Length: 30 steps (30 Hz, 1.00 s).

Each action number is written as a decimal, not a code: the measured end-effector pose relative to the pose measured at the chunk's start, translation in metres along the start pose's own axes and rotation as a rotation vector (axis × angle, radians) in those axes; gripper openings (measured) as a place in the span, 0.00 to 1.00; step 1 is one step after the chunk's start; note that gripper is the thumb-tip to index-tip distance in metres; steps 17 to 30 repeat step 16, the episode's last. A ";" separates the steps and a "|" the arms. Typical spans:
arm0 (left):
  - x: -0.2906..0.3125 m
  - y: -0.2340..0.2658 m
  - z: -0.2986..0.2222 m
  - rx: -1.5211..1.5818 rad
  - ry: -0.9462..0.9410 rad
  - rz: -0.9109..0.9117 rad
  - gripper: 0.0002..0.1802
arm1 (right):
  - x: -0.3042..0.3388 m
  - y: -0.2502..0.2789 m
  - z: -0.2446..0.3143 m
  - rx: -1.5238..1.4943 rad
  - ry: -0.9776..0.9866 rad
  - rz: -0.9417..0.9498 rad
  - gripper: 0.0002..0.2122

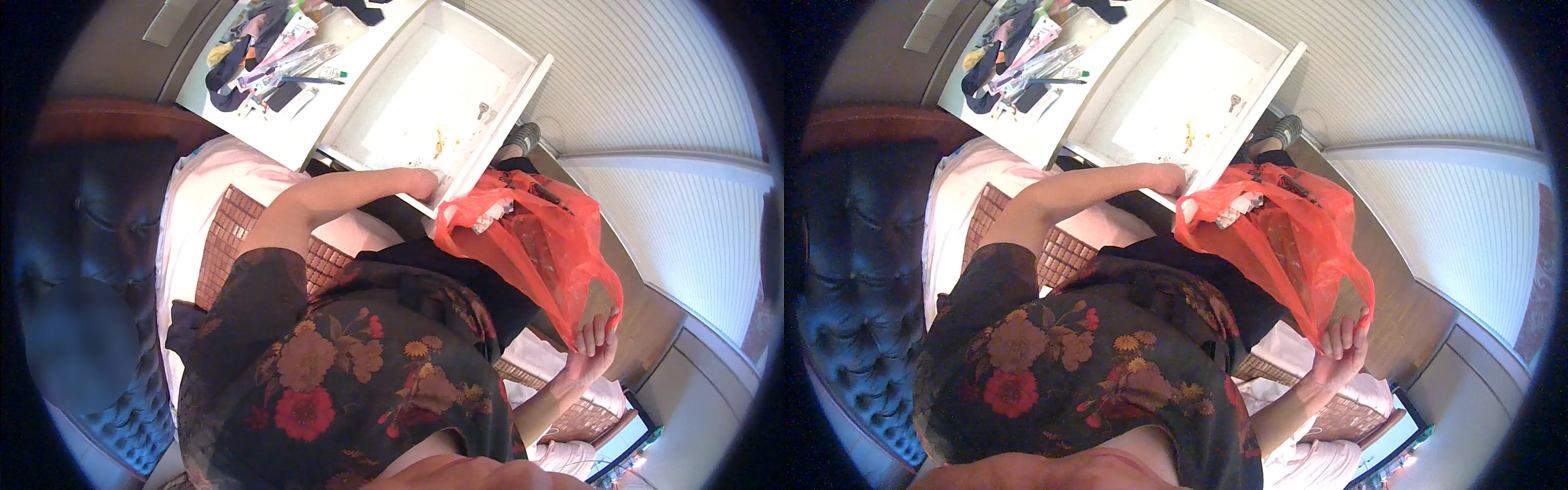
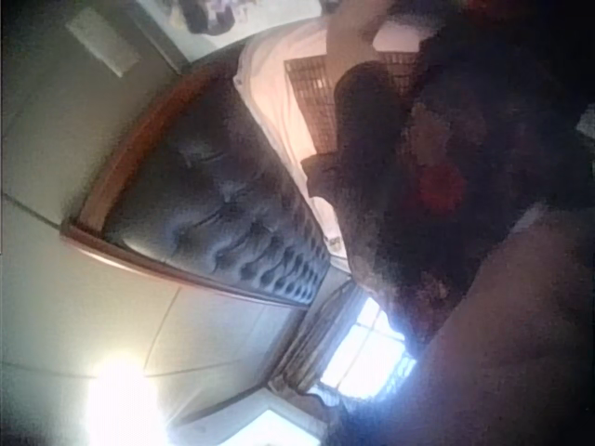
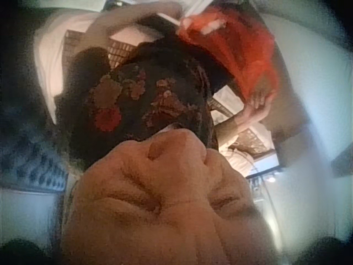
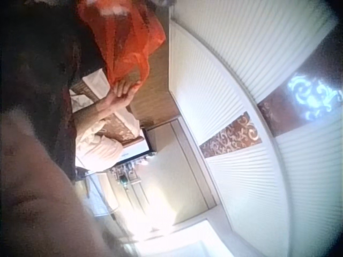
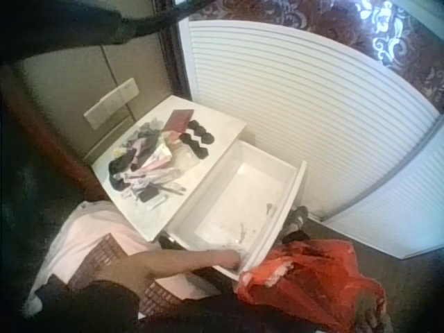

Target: The person picks up various small items including tubes, bottles, and packets from a white drawer and places them into an orange plastic bag.

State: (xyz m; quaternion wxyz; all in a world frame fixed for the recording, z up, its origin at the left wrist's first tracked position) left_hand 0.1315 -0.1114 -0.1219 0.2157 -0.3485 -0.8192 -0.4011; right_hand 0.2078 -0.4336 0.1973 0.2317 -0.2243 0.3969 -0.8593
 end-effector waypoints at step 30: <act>0.142 0.161 -0.109 0.867 -0.473 -0.587 0.06 | -0.029 -0.054 -0.025 0.009 -0.073 0.095 0.25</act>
Point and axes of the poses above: each hand's wrist, its own x-axis away from the middle knuckle, its own y-axis out of the back of the hand, z = x × y, the point moved 10 cm from there along -x, towards the middle knuckle, and after that the axes turned 8 degrees about z, right-handed, at the moved point
